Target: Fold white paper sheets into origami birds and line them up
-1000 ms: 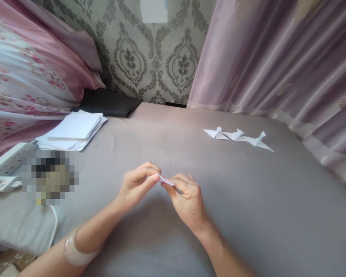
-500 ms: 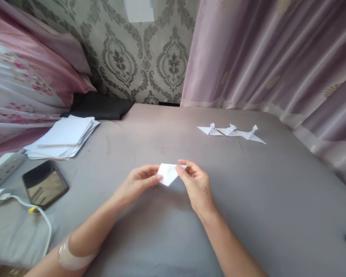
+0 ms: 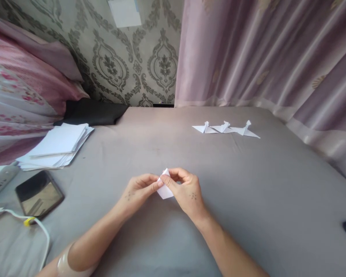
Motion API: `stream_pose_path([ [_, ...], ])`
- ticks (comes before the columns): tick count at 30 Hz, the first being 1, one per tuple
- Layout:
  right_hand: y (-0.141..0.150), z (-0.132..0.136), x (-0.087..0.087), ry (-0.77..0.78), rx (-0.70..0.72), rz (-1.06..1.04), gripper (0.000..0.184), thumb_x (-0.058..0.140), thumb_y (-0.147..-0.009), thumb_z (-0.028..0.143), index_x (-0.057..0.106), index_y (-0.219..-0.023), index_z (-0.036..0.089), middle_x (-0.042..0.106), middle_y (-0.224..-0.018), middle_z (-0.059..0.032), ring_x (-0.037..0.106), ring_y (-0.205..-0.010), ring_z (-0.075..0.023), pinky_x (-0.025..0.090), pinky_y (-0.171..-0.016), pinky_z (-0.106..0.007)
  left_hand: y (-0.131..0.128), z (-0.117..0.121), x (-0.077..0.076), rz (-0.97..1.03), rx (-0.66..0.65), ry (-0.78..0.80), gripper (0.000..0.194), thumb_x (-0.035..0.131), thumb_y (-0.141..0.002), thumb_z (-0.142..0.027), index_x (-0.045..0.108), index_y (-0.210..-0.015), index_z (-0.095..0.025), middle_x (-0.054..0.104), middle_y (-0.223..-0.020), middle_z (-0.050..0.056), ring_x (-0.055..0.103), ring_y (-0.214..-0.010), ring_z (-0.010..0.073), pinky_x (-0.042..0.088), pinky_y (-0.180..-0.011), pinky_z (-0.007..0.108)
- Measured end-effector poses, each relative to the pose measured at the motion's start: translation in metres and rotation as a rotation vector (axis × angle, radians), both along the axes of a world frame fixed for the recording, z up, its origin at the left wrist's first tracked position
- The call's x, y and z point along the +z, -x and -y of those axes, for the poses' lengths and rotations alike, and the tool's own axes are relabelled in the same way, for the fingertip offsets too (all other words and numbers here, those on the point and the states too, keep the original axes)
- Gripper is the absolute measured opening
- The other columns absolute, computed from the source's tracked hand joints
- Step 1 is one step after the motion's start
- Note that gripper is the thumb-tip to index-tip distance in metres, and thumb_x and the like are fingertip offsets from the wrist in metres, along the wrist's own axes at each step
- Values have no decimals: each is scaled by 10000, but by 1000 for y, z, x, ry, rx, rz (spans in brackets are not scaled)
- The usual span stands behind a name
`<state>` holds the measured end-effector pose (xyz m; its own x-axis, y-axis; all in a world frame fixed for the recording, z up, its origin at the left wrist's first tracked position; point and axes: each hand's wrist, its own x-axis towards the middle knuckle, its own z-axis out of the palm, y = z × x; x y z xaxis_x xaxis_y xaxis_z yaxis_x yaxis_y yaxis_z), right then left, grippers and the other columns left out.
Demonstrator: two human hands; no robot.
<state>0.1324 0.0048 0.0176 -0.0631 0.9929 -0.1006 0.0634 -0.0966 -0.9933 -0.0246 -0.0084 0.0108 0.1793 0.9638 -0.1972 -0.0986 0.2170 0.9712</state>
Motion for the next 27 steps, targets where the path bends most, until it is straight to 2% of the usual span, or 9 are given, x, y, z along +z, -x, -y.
stream_pose_path([
  [3, -2, 1, 2, -46, 5, 32, 174, 716, -739, 397, 745, -810, 241, 704, -776, -7, 614, -704, -151, 474, -661, -276, 1, 1, 0, -40, -37, 19, 228, 711, -769, -386, 751, -783, -161, 737, -771, 46, 644, -721, 162, 488, -704, 259],
  [6, -5, 0, 3, -75, 9, 43, 173, 703, -750, 402, 733, -713, 236, 668, -707, 5, 582, -667, -143, 448, -630, -272, 0, 2, 1, -58, -89, 36, 238, 696, -781, -394, 770, -811, -171, 739, -774, 49, 644, -720, 173, 483, -710, 273],
  [9, -7, -3, 3, 23, 13, 6, 239, 702, -741, 432, 703, -648, 211, 631, -637, 10, 551, -621, -135, 419, -582, -265, 0, 2, 2, -42, -119, 67, 235, 701, -776, -392, 779, -825, -176, 736, -767, 56, 640, -722, 183, 478, -699, 280],
  [12, -10, -7, 3, 158, 113, -65, 308, 670, -753, 495, 736, -831, 204, 678, -735, -13, 587, -691, -151, 447, -642, -273, 1, -1, 0, -45, -28, 70, 222, 711, -765, -388, 777, -784, -177, 708, -712, 43, 596, -647, 146, 443, -611, 242],
  [14, -13, -8, 1, 158, 221, 0, 345, 665, -758, 493, 733, -943, 211, 691, -815, -26, 597, -744, -162, 455, -685, -283, 3, -4, -2, -53, 78, 39, 224, 715, -759, -395, 769, -754, -177, 666, -673, 19, 522, -560, 96, 387, -527, 210],
  [18, -14, -7, -6, -31, 212, 273, 210, 655, -784, 409, 750, -808, 223, 634, -756, -5, 542, -670, -136, 417, -626, -268, 8, -9, -9, -101, 160, -5, 255, 717, -756, -409, 752, -802, -160, 556, -565, -24, 388, -419, 45, 288, -400, 189],
  [20, -15, -7, -10, -153, 154, 334, 181, 632, -815, 363, 753, -786, 232, 604, -724, 0, 529, -634, -125, 408, -596, -265, 8, -10, -11, -128, 121, -59, 253, 709, -767, -392, 736, -833, -149, 583, -568, -14, 459, -418, 66, 363, -409, 195],
  [23, -19, -11, -17, -432, 109, 382, 175, 579, -868, 297, 749, -892, 265, 634, -790, -12, 579, -689, -136, 452, -640, -273, 10, -15, -13, -215, 80, -300, 166, 659, -819, -312, 704, -861, -158, 688, -748, 45, 643, -632, 140, 533, -619, 255],
  [27, -29, -22, -30, -728, 138, 482, 313, 429, -936, 192, 701, -1063, 282, 673, -1016, -44, 632, -926, -167, 491, -847, -311, 16, -30, -14, -557, -52, -742, 174, 514, -909, -208, 672, -978, -189, 688, -1061, 95, 649, -987, 183, 512, -888, 308],
])
